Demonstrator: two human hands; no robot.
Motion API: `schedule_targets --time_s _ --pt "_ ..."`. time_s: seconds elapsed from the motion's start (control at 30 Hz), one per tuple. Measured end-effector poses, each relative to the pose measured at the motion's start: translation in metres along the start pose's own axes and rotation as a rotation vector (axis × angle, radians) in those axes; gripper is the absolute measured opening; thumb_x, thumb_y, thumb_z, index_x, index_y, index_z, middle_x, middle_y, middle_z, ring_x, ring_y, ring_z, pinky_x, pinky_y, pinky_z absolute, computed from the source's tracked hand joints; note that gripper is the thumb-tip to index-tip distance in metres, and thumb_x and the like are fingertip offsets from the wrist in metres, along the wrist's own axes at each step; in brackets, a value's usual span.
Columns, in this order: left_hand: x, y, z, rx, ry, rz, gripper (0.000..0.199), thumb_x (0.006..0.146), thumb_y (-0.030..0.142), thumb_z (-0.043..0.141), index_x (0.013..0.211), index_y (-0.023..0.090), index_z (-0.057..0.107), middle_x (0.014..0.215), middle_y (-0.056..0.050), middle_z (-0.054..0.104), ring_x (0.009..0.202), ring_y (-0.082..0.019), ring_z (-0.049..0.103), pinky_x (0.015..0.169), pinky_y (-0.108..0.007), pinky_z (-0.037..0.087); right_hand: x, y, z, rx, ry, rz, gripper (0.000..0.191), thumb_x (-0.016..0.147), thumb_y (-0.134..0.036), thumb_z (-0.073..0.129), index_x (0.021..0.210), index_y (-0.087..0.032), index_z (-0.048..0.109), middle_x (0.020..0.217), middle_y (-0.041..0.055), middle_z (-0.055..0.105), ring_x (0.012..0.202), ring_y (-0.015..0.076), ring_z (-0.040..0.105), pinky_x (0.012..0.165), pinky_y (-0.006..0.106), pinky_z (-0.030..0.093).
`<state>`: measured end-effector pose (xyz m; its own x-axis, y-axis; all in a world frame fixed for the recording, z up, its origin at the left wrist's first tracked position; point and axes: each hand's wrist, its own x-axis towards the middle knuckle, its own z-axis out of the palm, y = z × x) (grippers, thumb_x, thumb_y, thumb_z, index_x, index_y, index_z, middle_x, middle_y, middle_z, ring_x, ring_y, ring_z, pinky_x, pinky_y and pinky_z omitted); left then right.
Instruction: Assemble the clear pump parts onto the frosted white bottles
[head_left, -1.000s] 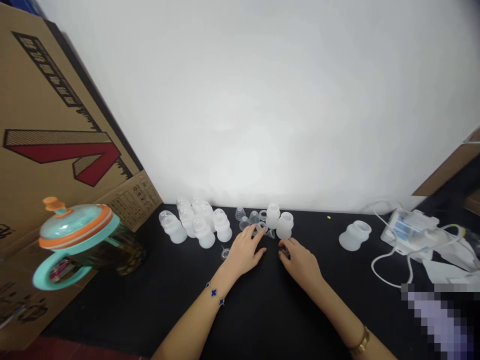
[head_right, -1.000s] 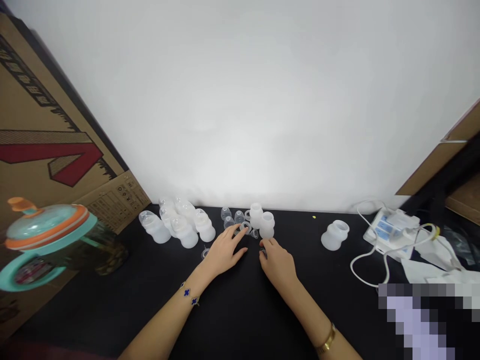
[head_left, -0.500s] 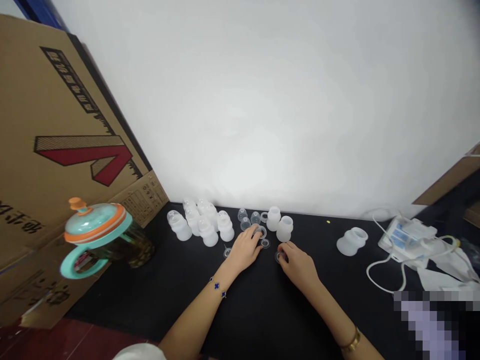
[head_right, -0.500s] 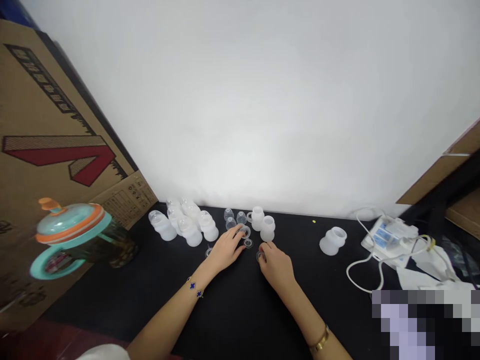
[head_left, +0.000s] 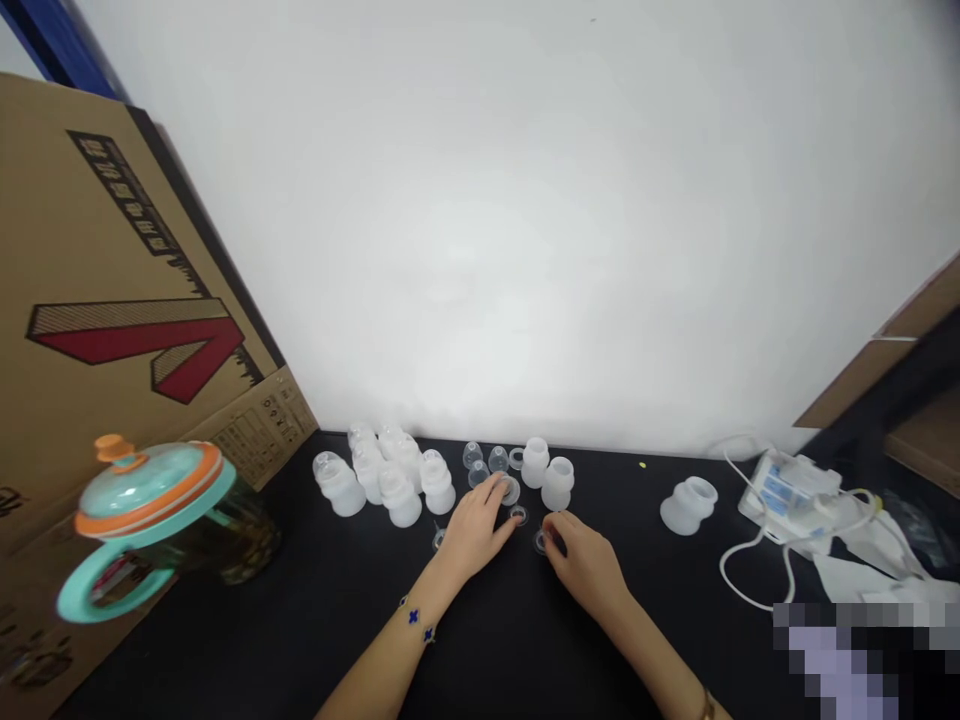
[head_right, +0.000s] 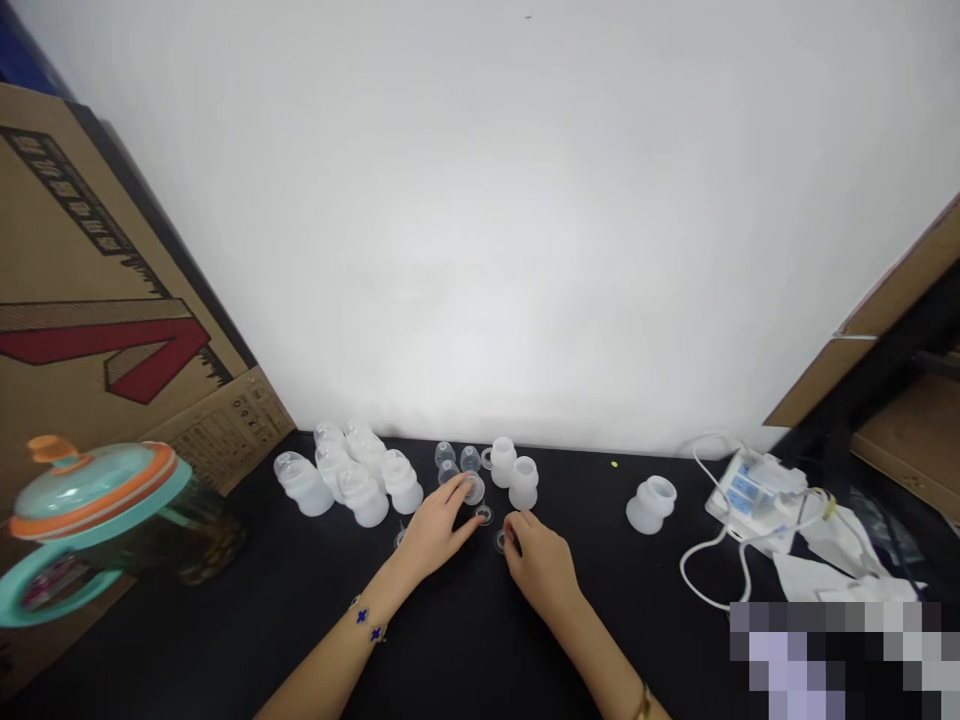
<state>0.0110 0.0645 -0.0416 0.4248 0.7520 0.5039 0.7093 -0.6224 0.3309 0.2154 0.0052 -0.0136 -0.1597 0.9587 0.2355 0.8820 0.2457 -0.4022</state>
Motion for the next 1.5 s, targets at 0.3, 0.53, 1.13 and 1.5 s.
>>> schedule_targets --time_s 0.3,0.53,1.13,1.5 --pt "0.008 0.02 -0.019 -0.513 0.086 -0.205 0.031 0.097 0.039 0.053 0.119 0.022 0.066 0.119 -0.009 0.07 0.107 -0.026 0.067 0.093 -0.04 0.055 0.005 -0.001 -0.007 0.646 0.161 0.161 0.022 0.085 -0.043 0.065 0.087 -0.021 0.068 0.082 0.0034 0.071 0.052 0.0146 0.059 0.051 0.026 0.044" --pt "0.013 0.029 -0.025 -0.924 0.033 -0.419 0.029 0.087 0.044 0.066 0.095 0.018 0.076 0.141 -0.011 0.055 0.087 -0.021 0.07 0.069 -0.029 0.056 0.005 -0.001 -0.023 1.12 0.175 0.368 0.04 0.071 -0.054 0.079 0.083 -0.017 0.07 0.07 0.0039 0.07 0.048 0.0133 0.055 0.043 0.024 0.038" --pt "0.016 0.038 -0.033 -1.55 -0.133 -0.729 0.071 0.081 0.08 0.049 0.101 0.013 0.061 0.062 -0.002 0.062 0.051 -0.014 0.059 0.053 -0.024 0.048 -0.001 0.001 -0.02 1.246 0.096 0.45 0.041 0.08 -0.055 0.071 0.089 -0.015 0.075 0.069 0.0033 0.065 0.051 0.0126 0.05 0.046 0.024 0.038" --pt "0.016 0.034 -0.033 -1.688 -0.299 -0.757 0.063 0.086 0.072 0.049 0.107 0.015 0.064 0.073 -0.003 0.061 0.056 -0.012 0.057 0.055 -0.023 0.047 -0.001 0.002 -0.02 1.232 0.091 0.457 0.04 0.079 -0.056 0.071 0.084 -0.016 0.073 0.067 0.003 0.065 0.05 0.0131 0.051 0.046 0.025 0.038"
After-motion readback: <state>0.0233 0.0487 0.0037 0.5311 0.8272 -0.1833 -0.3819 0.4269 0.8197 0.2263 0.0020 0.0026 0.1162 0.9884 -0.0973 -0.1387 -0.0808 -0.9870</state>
